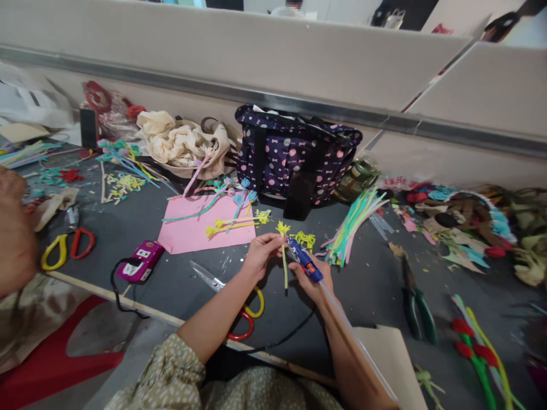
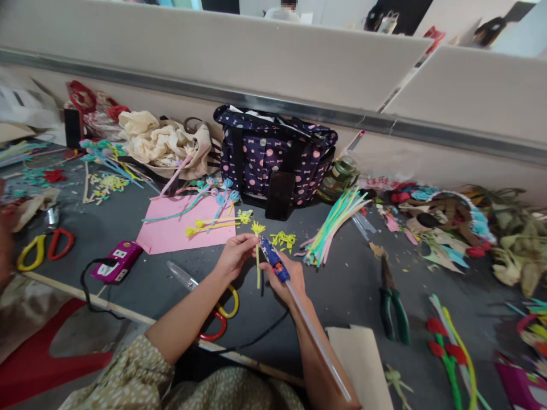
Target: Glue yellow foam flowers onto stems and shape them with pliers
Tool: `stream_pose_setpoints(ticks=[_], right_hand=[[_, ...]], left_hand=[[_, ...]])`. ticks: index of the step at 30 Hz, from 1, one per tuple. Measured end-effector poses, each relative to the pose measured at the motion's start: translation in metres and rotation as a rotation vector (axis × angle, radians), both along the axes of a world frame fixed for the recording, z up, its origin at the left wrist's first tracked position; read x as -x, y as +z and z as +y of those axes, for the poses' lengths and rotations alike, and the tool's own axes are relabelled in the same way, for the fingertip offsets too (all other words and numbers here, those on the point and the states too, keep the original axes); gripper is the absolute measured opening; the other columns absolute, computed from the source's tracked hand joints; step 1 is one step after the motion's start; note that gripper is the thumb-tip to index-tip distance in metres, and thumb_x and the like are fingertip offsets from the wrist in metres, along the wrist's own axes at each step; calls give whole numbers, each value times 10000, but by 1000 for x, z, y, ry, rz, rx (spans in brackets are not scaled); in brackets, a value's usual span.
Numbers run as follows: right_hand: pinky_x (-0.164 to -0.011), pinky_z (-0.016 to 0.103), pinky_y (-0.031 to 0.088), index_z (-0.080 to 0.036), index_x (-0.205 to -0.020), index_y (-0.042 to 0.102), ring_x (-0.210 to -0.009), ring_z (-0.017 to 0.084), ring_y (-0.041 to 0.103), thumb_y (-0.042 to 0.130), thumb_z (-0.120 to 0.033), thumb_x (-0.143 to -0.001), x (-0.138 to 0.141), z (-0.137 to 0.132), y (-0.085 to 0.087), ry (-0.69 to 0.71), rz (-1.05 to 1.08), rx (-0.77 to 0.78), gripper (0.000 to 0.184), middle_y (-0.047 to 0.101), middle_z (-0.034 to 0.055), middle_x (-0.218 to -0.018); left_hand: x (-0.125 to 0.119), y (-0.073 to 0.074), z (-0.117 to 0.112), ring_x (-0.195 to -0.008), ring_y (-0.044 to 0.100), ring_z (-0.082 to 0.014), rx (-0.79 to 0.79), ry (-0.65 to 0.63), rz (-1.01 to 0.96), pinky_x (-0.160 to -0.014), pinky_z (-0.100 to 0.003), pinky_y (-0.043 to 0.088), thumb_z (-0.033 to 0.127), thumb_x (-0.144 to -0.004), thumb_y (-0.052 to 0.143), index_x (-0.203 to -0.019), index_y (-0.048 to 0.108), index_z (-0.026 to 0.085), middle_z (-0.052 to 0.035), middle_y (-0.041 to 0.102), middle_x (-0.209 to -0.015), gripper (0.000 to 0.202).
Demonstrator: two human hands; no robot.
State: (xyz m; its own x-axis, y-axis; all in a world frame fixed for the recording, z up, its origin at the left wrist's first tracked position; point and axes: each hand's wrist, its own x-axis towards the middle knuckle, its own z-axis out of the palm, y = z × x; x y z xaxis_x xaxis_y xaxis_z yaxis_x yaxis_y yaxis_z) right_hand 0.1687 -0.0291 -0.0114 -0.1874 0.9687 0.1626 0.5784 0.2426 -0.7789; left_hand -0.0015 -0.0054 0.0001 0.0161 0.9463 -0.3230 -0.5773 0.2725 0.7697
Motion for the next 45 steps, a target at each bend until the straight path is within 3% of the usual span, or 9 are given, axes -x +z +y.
stream_pose_setpoints(ticks=[32,45], right_hand=[[-492,235,472,-193,-1029,699,-495,196,653,606,-497,-830,2,0,3,7,-22,-5,375,660,2,-547],[-510,238,453,-194,-966,689,-489,188,634,573,-542,-843,2,0,10,24,-108,0,387,659,4,-563]], left_hand=[[0,-6,1,-529,545,-67,-8,15,16,-544,-190,446,347,-595,845,-737,718,122,-19,641,-629,294],[2,-4,1,-535,535,-68,-55,51,87,-545,-197,431,327,-610,828,-727,726,133,-13,646,-640,248]])
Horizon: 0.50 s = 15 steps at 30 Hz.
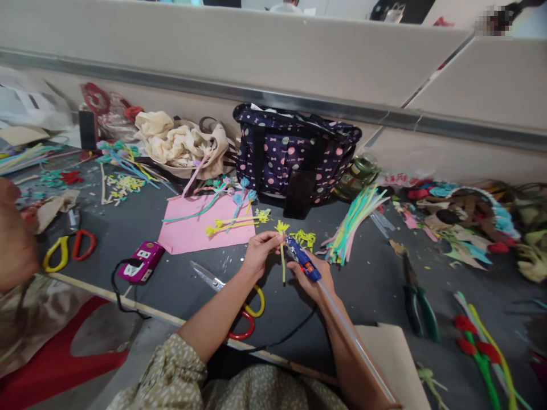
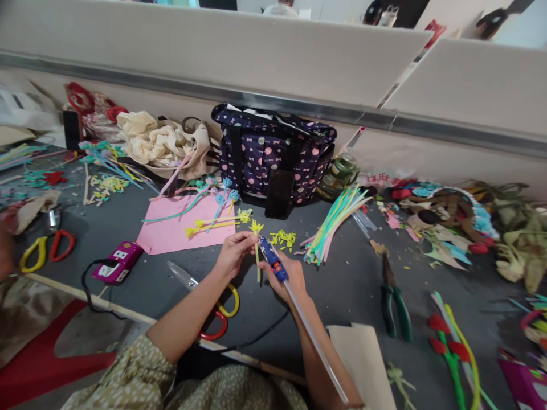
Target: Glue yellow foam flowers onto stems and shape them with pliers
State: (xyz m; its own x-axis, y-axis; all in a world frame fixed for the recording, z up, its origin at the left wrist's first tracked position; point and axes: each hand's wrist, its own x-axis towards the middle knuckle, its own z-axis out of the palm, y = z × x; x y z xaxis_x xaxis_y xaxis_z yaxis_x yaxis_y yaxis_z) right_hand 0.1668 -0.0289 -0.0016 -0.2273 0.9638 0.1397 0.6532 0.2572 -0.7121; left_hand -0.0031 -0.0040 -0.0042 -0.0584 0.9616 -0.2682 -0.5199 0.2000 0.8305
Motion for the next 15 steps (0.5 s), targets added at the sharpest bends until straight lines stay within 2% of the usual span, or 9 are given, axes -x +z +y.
stream_pose_setpoints(ticks=[9,11,15], right_hand=[[-542,242,442,-188,-875,663,-567,199,648,586,-501,-847,-6,4,0,23,-89,-85,323,653,32,-633],[-548,242,446,-190,-887,657,-553,181,623,606,-484,-840,-9,6,-1,-48,-27,-91,302,643,16,-626],[-587,263,477,-194,-821,622,-556,157,588,635,-452,-828,-19,13,-4,-302,218,-115,258,635,-6,-651]], left_hand=[[3,3,1,-540,535,-79,-51,53,77,-540,-211,435,350,-624,819,-719,709,139,-17,654,-660,257],[3,4,1,-541,539,-76,-38,71,59,-535,-204,436,347,-618,824,-719,705,142,-16,655,-658,258],[6,3,4,-538,548,-70,8,106,-6,-517,-188,426,322,-613,827,-739,704,144,-15,662,-661,251]])
